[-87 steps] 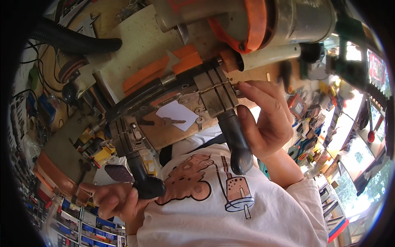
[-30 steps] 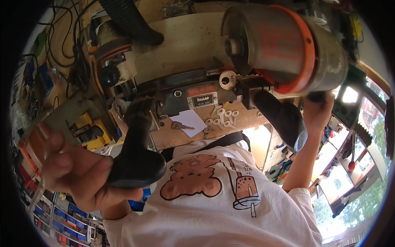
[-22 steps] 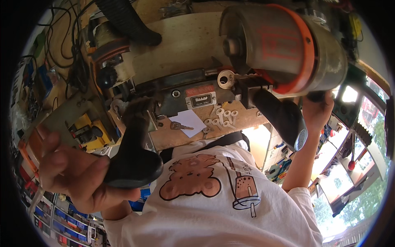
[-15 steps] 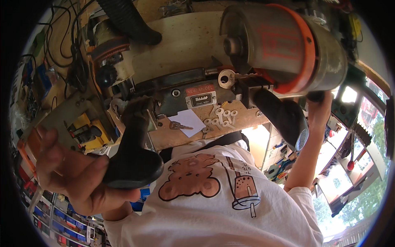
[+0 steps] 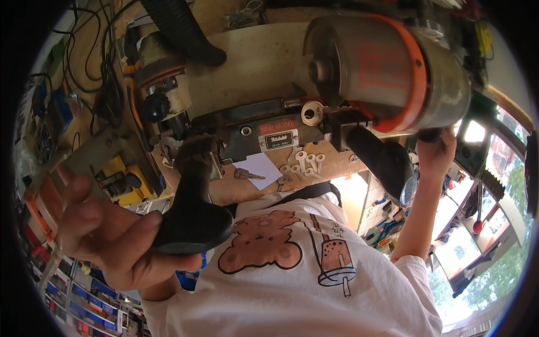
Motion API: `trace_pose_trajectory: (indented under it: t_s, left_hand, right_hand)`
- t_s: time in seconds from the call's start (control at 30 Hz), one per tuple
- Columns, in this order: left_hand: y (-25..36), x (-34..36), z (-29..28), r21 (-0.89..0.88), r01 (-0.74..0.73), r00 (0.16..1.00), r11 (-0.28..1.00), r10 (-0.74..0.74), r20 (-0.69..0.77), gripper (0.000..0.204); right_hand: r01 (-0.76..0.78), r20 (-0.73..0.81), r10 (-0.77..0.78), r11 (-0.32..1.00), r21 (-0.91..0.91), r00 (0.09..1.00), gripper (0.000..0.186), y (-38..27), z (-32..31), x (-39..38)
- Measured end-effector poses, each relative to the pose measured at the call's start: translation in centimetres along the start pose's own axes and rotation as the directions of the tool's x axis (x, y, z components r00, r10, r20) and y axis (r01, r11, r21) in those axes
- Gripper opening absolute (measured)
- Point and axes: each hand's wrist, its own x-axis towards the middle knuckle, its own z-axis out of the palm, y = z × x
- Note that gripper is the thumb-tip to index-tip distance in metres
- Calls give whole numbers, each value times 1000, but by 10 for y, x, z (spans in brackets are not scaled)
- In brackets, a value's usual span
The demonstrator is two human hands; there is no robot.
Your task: The person operates a key-cutting machine to duplicate keys. They secure a key blank in the machine, run it against the cutting wheel, then measure and file the cut key using calipers and pliers. The process repeats for multiple keys.
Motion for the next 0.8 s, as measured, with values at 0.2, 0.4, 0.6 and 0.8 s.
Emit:
trace_pose_trajectory:
  t_s: [0.2, 0.4, 0.6, 0.8]
  left_hand:
    - [-4, 7, -2, -65, -29, 997, 997, 25, -71, 37]
    - [-32, 48, 11, -145, 599, 794, 787, -608, -20, 37]
    - [-49, 76, 32, -87, 658, 720, 748, -591, 365, 38]
    - [-57, 71, 37, -199, 624, 767, 756, -543, 343, 37]
  right_hand:
    - [-57, 288, 36, 996, 62, 957, 45, -3, -36, 11]
    - [-76, 116, 70, 996, 47, 991, 47, -2, -34, -1]
    - [-27, -46, 25, 999, -45, 999, 47, 3, -27, 3]
    - [-43, 27, 43, 999, 2, 999, 42, 3, -33, 2]
